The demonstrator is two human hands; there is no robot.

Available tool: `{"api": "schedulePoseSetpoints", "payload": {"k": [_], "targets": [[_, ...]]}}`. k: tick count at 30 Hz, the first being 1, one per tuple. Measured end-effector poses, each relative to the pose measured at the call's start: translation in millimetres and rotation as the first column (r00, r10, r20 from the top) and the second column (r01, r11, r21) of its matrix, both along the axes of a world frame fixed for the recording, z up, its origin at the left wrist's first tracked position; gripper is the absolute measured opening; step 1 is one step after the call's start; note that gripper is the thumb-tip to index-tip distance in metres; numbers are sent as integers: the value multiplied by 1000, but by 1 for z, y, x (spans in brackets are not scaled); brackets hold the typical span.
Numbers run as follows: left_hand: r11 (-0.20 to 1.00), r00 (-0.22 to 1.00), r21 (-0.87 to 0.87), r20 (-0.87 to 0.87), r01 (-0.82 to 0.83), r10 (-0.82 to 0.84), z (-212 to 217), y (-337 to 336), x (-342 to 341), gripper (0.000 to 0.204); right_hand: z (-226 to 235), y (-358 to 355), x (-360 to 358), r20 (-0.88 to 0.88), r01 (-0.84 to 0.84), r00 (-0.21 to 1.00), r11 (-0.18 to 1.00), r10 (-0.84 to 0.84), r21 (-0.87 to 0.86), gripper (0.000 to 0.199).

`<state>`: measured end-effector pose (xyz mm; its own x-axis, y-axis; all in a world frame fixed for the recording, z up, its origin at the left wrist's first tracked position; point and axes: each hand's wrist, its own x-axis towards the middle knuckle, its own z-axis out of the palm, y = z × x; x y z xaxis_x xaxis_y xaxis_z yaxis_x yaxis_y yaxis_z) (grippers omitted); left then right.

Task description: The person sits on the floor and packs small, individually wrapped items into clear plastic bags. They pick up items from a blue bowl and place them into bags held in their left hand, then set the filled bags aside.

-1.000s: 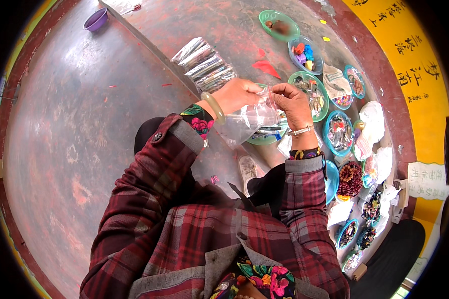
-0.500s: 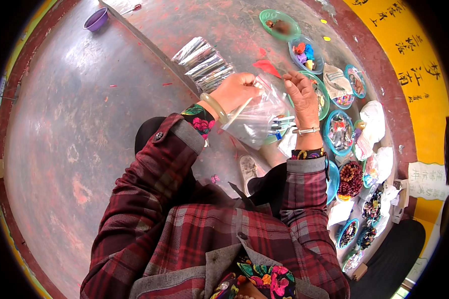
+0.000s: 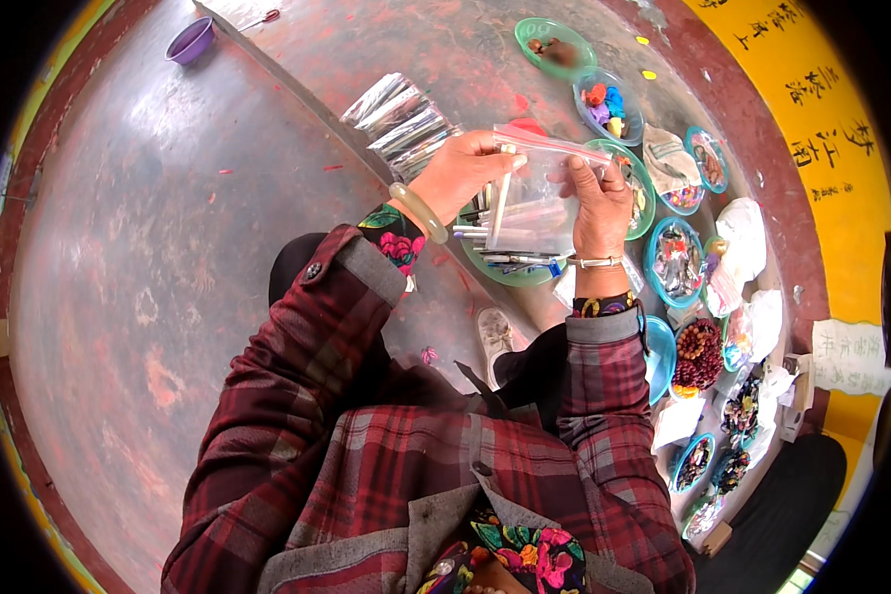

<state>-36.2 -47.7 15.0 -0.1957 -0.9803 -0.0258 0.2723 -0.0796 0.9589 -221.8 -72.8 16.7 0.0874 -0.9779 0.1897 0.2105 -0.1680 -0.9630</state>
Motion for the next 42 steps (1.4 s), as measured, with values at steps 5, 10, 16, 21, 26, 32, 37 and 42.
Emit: {"api": "schedulePoseSetpoints", "payload": {"k": [5,10,16,21,26,32,37,42], "targets": [[997,987,68,-160,-25,36,2,2,-3,18,0,3,4,-7,59,998,993,-60,-102,16],[996,988,-33,-138,-77,72,6,-4,13,17,-6,-12,-10,151,118,983,989,-103,-94,19],[932,919,-89,156,-351,361,15,-10,49,19,-32,-47,-44,-585,31,809,998,-55,-50,17],[909,881,-172,234,-379,412,-3,-16,51,19,-102,-68,-43,-950,-307,293,931,-105,-197,20],[948,878,-120,358,-294,317,-9,-16,47,17,-128,-61,-13,-988,-496,135,858,-72,-130,17],[950,883,-109,351,-292,311,-4,-11,45,15,-139,-53,18,-980,-529,-192,847,-53,58,14],[951,865,-118,394,-286,309,-7,-12,48,15,-132,-56,18,-979,-565,-201,820,-29,92,14],[950,858,-138,408,-280,312,-9,-13,46,15,-134,-56,11,-986,-455,-152,880,72,135,16]]}}
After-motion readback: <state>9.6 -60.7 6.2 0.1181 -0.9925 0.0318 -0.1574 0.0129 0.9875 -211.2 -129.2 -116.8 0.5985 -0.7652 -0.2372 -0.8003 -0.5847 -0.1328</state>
